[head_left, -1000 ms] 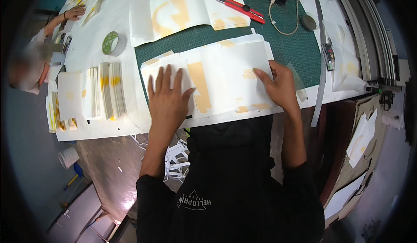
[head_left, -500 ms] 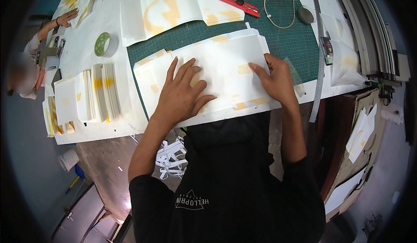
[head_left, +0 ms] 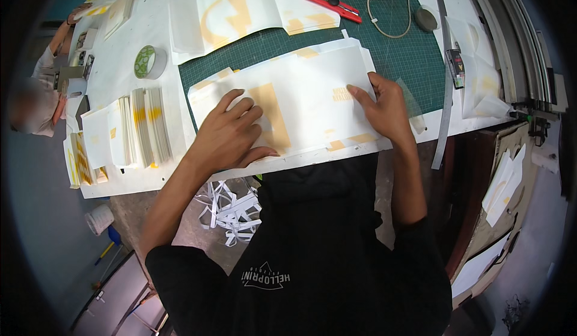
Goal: The person assembles a book by hand, placing a printed sheet into a folded cover and smoothing the pages. They repeatedly open and close the book to check the alignment and fit of the inserted sheet. The person handles multiple book units on a workbench, stacking completed items to the side.
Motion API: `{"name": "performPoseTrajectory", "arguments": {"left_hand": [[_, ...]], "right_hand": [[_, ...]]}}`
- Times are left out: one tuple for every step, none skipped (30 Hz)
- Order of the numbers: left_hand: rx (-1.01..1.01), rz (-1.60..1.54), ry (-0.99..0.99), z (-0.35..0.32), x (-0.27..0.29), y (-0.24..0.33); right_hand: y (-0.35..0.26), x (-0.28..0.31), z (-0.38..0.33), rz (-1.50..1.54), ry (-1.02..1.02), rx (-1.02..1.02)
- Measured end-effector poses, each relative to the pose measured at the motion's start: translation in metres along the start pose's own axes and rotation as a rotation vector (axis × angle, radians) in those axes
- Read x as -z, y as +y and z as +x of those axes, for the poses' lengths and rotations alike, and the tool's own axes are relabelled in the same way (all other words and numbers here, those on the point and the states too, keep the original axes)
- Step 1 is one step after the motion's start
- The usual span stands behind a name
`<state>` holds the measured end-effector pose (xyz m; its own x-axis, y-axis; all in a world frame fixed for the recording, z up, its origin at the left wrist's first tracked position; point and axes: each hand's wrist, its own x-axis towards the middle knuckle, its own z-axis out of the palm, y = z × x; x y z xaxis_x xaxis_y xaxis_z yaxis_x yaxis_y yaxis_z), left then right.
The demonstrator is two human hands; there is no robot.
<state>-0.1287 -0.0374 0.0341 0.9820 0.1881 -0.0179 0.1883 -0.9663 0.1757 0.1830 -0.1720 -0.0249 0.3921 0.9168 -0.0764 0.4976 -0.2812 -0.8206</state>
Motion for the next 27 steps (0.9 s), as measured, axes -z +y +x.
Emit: {"name": "performPoseTrajectory", "arguments": {"left_hand": [[0.007,0.003,-0.014,-0.006,0.009,0.002],[0.01,0.003,-0.026,-0.012,0.016,0.003],[0.059,-0.007,-0.09,-0.018,0.023,0.005],[0.111,-0.009,-0.13,-0.025,0.024,0.006],[0.161,-0.011,-0.17,-0.032,0.026,0.006],[0.209,-0.013,-0.209,-0.037,0.026,0.006],[0.233,0.002,-0.213,-0.044,0.022,0.006],[0.262,0.013,-0.191,-0.048,0.02,0.009],[0.289,0.023,-0.17,-0.049,0.018,0.012],[0.313,0.031,-0.146,-0.049,0.016,0.014],[0.328,0.027,-0.129,-0.046,0.015,0.017],[0.342,0.023,-0.112,-0.04,0.012,0.02],[0.36,0.019,-0.093,-0.036,0.01,0.024],[0.34,0.056,-0.049,-0.031,0.005,0.024],[0.319,0.093,-0.005,-0.026,-0.003,0.022],[0.298,0.128,0.04,-0.02,-0.012,0.02],[0.299,0.152,0.099,-0.013,-0.019,0.019],[0.348,0.13,0.071,-0.009,-0.022,0.02],[0.389,0.108,0.044,-0.004,-0.024,0.019],[0.431,0.085,0.016,-0.002,-0.025,0.019],[0.476,0.052,0.007,-0.001,-0.027,0.02],[0.518,0.02,-0.003,0.0,-0.03,0.019],[0.561,-0.013,-0.014,0.001,-0.032,0.019],[0.584,-0.011,0.011,0.0,-0.03,0.019],[0.609,-0.014,0.034,-0.002,-0.029,0.021],[0.634,-0.016,0.056,-0.003,-0.029,0.022],[0.649,-0.014,0.059,-0.004,-0.031,0.023]], "right_hand": [[-0.003,0.002,-0.001,-0.019,-0.005,-0.013],[-0.004,0.003,-0.001,-0.042,-0.01,-0.029],[-0.003,0.004,-0.002,-0.029,-0.003,-0.032],[-0.003,0.004,-0.001,-0.012,-0.001,-0.029],[-0.003,0.003,-0.001,0.005,0.002,-0.027],[-0.001,0.003,-0.001,0.01,0.004,-0.029],[-0.001,0.002,-0.001,0.016,0.002,-0.025],[-0.001,0.002,-0.001,0.022,0.002,-0.023],[-0.003,0.002,-0.001,0.011,0.002,-0.011],[-0.008,0.003,-0.001,-0.004,0.004,-0.001],[-0.01,0.004,-0.002,-0.019,0.007,0.007],[-0.008,0.004,-0.002,-0.044,0.004,0.012],[-0.007,0.004,-0.001,-0.069,-0.001,0.02],[-0.006,0.004,-0.001,-0.095,-0.006,0.028],[-0.003,0.003,0.0,-0.069,-0.002,0.016],[0.0,0.002,0.0,-0.045,0.002,0.004],[0.001,0.0,0.0,-0.019,0.002,-0.006],[0.0,0.0,-0.001,-0.022,-0.001,-0.005],[-0.001,0.001,-0.002,-0.026,0.002,-0.006],[-0.002,0.002,-0.002,-0.03,0.004,-0.008],[0.0,0.002,-0.002,-0.043,-0.003,-0.008],[0.002,0.003,-0.002,-0.055,-0.008,-0.01],[0.002,0.003,-0.001,-0.067,-0.014,-0.012],[0.001,0.003,-0.002,-0.058,-0.004,-0.006],[-0.008,0.004,-0.003,-0.051,0.003,-0.002],[-0.011,0.005,-0.005,-0.044,0.01,0.001],[-0.009,0.004,-0.005,-0.038,0.0,-0.018]]}}
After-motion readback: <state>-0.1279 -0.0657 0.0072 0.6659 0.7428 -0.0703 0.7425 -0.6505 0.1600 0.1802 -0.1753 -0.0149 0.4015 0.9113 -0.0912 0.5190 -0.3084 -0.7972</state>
